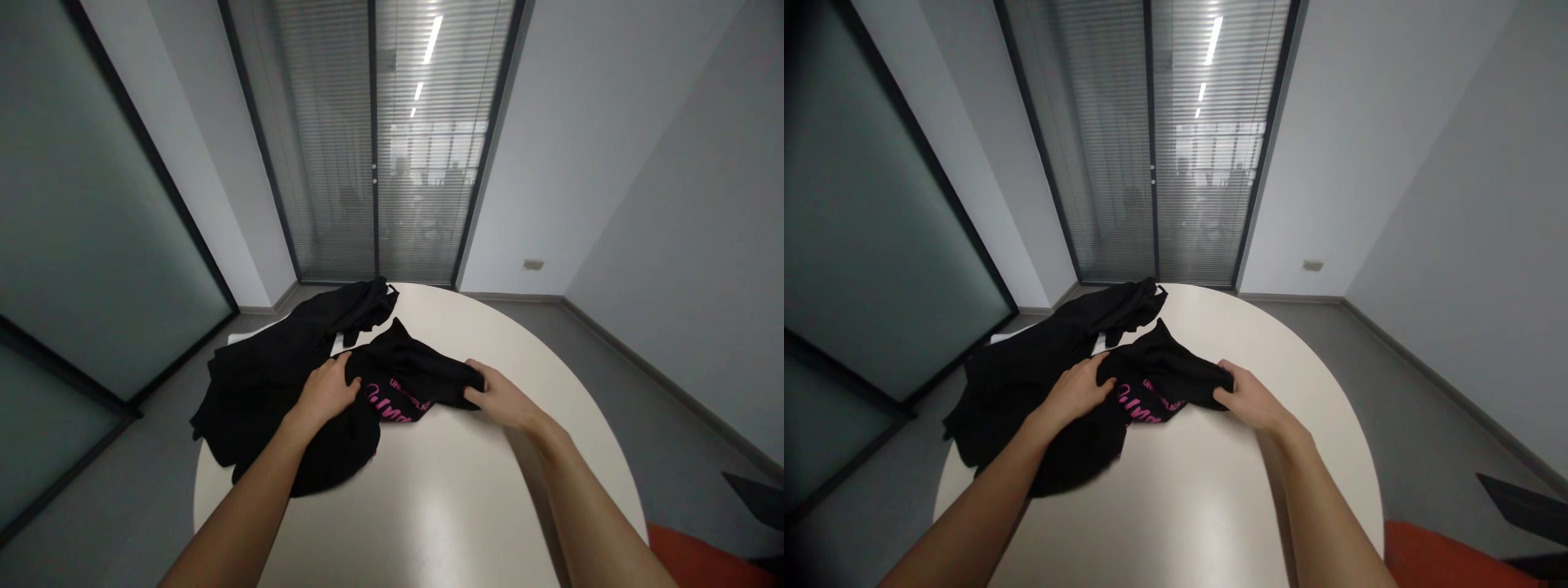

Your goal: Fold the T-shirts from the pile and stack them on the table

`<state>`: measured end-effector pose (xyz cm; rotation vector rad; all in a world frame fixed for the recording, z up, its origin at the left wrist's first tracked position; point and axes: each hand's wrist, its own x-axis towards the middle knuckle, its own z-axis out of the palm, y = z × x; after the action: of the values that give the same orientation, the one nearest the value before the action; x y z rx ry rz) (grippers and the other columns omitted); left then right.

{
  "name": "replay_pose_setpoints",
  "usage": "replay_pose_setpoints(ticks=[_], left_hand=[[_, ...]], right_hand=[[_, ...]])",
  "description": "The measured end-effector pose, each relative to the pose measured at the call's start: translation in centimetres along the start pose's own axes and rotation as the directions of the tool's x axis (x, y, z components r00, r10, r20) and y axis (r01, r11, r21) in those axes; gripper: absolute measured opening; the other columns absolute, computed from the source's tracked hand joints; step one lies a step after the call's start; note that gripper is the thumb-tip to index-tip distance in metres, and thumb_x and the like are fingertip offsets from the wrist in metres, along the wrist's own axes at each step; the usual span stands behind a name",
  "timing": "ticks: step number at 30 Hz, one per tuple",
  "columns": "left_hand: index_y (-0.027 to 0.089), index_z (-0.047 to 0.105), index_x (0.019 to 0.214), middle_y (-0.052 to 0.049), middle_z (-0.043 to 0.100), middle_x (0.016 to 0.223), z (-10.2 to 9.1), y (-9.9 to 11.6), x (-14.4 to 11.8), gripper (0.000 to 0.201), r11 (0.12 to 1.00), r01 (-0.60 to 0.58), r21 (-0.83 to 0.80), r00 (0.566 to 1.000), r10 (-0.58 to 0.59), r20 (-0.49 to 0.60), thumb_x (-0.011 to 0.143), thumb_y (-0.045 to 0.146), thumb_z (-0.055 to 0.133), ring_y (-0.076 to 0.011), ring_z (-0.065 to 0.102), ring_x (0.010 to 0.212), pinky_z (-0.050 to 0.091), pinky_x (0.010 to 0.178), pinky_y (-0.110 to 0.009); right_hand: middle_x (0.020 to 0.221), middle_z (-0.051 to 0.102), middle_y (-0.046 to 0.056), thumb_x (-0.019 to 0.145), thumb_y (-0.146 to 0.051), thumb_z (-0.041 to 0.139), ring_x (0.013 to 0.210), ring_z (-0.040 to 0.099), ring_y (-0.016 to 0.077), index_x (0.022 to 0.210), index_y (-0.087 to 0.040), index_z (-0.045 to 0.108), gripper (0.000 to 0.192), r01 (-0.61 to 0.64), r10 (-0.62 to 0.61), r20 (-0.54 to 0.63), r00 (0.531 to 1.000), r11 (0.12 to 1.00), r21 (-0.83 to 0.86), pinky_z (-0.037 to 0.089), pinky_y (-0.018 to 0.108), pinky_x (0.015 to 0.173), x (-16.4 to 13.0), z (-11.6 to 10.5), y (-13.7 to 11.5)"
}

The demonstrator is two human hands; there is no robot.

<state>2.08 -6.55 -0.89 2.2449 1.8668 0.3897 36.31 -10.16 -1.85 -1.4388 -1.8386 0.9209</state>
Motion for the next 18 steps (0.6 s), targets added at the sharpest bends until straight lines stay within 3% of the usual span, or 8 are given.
replay_pose_setpoints(ticks=[2,4,7,9,11,13,16,18], left_hand=[[0.021,0.060,0.133,-0.015,0.070,0.121,-0.5,-0.1,0.0,0.048,0.996,-0.037,-0.087,0.998,0.041,0.044,0.086,0.033,0.060,-0.0349,0.067,0.110,0.049,0.093,-0.043],[0.020,0.068,0.119,-0.013,0.073,0.114,-0.8,-0.1,-0.1,0.037,0.957,-0.073,-0.281,0.987,0.109,0.115,0.084,0.031,0.060,-0.0334,0.069,0.105,0.050,0.092,-0.042],[0.018,0.070,0.106,-0.007,0.076,0.102,-0.9,0.7,-0.5,0.031,0.755,-0.004,-0.655,0.923,0.255,0.289,0.082,0.034,0.062,-0.0292,0.071,0.095,0.054,0.084,-0.037],[0.017,0.069,0.109,-0.006,0.076,0.102,-0.7,1.5,-0.7,0.034,0.615,0.058,-0.786,0.896,0.315,0.312,0.082,0.037,0.063,-0.0278,0.071,0.095,0.055,0.083,-0.036],[0.017,0.066,0.113,-0.006,0.074,0.109,-0.4,2.3,-0.7,0.037,0.565,-0.008,-0.825,0.946,0.271,0.176,0.083,0.037,0.064,-0.0270,0.069,0.101,0.054,0.090,-0.037],[0.018,0.065,0.115,-0.007,0.072,0.113,-0.1,2.6,-0.4,0.036,0.602,-0.129,-0.788,0.986,0.162,-0.038,0.084,0.036,0.064,-0.0263,0.067,0.106,0.050,0.097,-0.038],[0.020,0.063,0.116,-0.008,0.069,0.113,0.3,2.0,0.7,0.034,0.708,-0.244,-0.663,0.950,0.035,-0.312,0.085,0.033,0.062,-0.0257,0.066,0.107,0.049,0.100,-0.040],[0.020,0.063,0.111,-0.008,0.067,0.111,0.5,1.2,1.4,0.028,0.787,-0.272,-0.554,0.898,0.000,-0.441,0.085,0.030,0.061,-0.0257,0.064,0.108,0.048,0.101,-0.041]], right_hand=[[0.075,0.063,0.000,0.076,-0.026,0.061,0.071,0.059,0.0187,0.090,-0.019,0.062,0.016,0.014,-0.016,0.014,1.000,0.989,0.148,0.047,0.028,0.063,-0.3,-0.5,-0.4],[0.084,0.067,0.002,0.076,-0.033,0.066,0.078,0.062,0.0207,0.099,-0.019,0.064,0.027,0.052,-0.046,-0.025,0.999,0.940,0.337,0.049,0.029,0.067,-0.6,-1.0,-0.6],[0.117,0.068,0.008,0.080,-0.049,0.068,0.101,0.066,0.0267,0.129,-0.024,0.058,0.057,0.158,-0.050,-0.209,0.977,0.826,0.541,0.053,0.037,0.085,-0.7,-1.2,-0.9],[0.138,0.060,0.008,0.079,-0.057,0.069,0.118,0.061,0.0284,0.149,-0.032,0.041,0.080,0.225,-0.070,-0.281,0.957,0.791,0.569,0.049,0.042,0.099,-0.6,-1.0,-1.1],[0.151,0.049,0.007,0.074,-0.056,0.076,0.128,0.055,0.0279,0.159,-0.038,0.015,0.106,0.244,-0.109,-0.267,0.957,0.801,0.547,0.044,0.046,0.108,-0.4,-0.3,-1.1],[0.158,0.039,0.007,0.072,-0.049,0.082,0.133,0.052,0.0272,0.158,-0.041,-0.011,0.127,0.215,-0.109,-0.231,0.967,0.838,0.502,0.041,0.050,0.112,-0.1,0.5,-0.8],[0.164,0.027,0.011,0.076,-0.044,0.080,0.139,0.047,0.0287,0.152,-0.037,-0.031,0.135,0.121,-0.058,-0.177,0.983,0.921,0.371,0.036,0.055,0.115,0.2,1.6,0.4],[0.164,0.026,0.013,0.078,-0.042,0.078,0.143,0.041,0.0312,0.155,-0.033,-0.026,0.131,0.079,-0.051,-0.132,0.990,0.972,0.222,0.028,0.058,0.118,0.4,2.0,1.2]])
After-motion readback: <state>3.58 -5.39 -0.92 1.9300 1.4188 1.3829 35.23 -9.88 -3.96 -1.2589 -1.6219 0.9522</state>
